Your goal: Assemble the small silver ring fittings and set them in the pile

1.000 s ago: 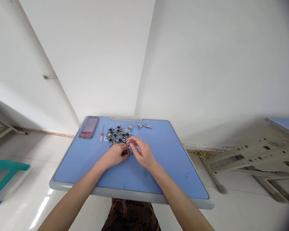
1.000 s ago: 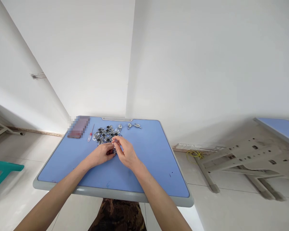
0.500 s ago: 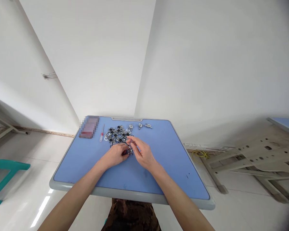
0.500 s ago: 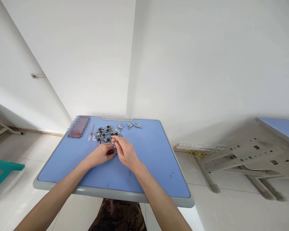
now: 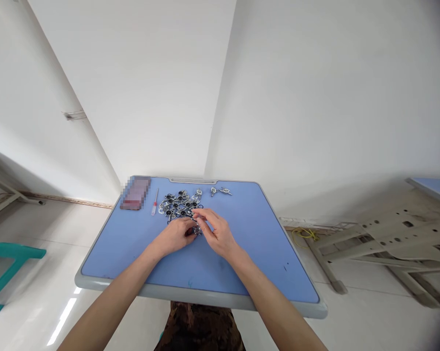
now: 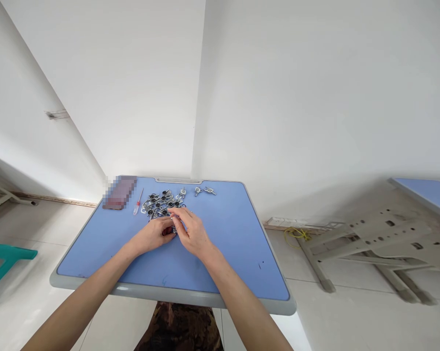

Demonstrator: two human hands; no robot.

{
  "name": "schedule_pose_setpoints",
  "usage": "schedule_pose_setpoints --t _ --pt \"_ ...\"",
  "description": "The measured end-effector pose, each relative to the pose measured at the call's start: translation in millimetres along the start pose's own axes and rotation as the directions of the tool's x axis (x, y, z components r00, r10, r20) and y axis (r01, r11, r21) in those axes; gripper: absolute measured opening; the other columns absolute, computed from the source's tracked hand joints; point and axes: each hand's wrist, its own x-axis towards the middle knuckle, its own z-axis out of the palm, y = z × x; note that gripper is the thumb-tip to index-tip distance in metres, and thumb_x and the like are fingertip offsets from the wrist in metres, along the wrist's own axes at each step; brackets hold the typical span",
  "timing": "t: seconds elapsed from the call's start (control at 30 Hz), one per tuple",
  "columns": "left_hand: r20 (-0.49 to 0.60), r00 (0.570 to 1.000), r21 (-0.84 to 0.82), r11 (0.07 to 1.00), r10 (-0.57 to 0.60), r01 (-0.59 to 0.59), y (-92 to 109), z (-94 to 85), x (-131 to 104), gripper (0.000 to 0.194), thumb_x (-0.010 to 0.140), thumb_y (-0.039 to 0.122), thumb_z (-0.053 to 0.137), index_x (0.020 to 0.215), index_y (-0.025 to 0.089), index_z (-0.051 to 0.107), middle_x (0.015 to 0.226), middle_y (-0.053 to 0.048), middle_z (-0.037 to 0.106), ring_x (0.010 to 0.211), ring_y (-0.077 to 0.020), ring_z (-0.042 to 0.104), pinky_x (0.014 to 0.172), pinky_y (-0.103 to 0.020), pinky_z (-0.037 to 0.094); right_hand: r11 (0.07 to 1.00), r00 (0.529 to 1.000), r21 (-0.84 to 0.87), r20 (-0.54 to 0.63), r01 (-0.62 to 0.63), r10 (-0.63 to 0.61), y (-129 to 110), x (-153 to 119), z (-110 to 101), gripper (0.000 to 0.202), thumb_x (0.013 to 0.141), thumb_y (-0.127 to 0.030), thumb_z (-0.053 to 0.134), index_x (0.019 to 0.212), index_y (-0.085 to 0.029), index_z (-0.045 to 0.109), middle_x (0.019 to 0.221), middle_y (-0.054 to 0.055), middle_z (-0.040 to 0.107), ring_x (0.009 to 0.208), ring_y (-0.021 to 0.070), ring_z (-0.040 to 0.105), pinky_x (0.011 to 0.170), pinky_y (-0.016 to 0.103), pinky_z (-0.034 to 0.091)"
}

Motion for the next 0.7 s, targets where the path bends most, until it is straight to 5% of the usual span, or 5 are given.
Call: schedule_pose_setpoints --t 0.13,0.37,0.57,0.7 --pt "-0.001 1.000 -0.011 1.000 0.007 -0.007 0.7 -0.7 -0.4 0.006 0.077 0.014 0.049 0.078 0.018 0.053 0.072 0.000 0.053 0.061 -0.0124 0.047 0.056 -0.023 0.034 0.999 1.000 -0.044 0.002 -0.022 0.022 2.2 -0.6 2.5 0.024 0.091 -0.023 0.041 0.109 -0.023 0.057 0.094 0.006 0.065 0.090 0.0176 0.061 0.082 0.033 0.050" --pt "0.011 1.000 -0.014 1.000 0.004 -0.004 -0.3 -0.4 0.2 0.004 0.077 0.016 0.049 0.079 0.018 0.051 0.074 0.000 0.053 0.059 -0.0119 0.046 0.055 -0.023 0.035 0.975 0.979 0.141 0.135 -0.173 0.154 -2.3 -0.6 -1.7 0.026 0.093 -0.021 0.034 0.113 -0.023 0.051 0.104 0.006 0.063 0.094 0.0156 0.061 0.083 0.031 0.049" --pt "-0.002 1.000 0.012 1.000 -0.006 0.006 -1.1 0.8 0.0 0.003 0.077 0.016 0.050 0.076 0.018 0.052 0.073 0.000 0.053 0.060 -0.0123 0.048 0.055 -0.023 0.035 0.982 0.985 0.106 0.086 -0.157 0.148 -1.7 -0.2 -0.6 0.016 0.091 -0.026 0.043 0.101 -0.023 0.054 0.092 0.004 0.063 0.084 0.0156 0.060 0.077 0.031 0.050" --pt "0.012 1.000 0.027 1.000 -0.008 0.008 1.2 -1.1 0.9 0.007 0.077 0.015 0.050 0.081 0.018 0.056 0.073 -0.001 0.055 0.062 -0.0130 0.050 0.056 -0.023 0.037 0.919 0.965 0.302 0.135 -0.255 0.224 -3.3 0.5 0.7 0.022 0.094 -0.028 0.033 0.104 -0.023 0.052 0.100 0.005 0.060 0.090 0.0160 0.060 0.083 0.035 0.049"
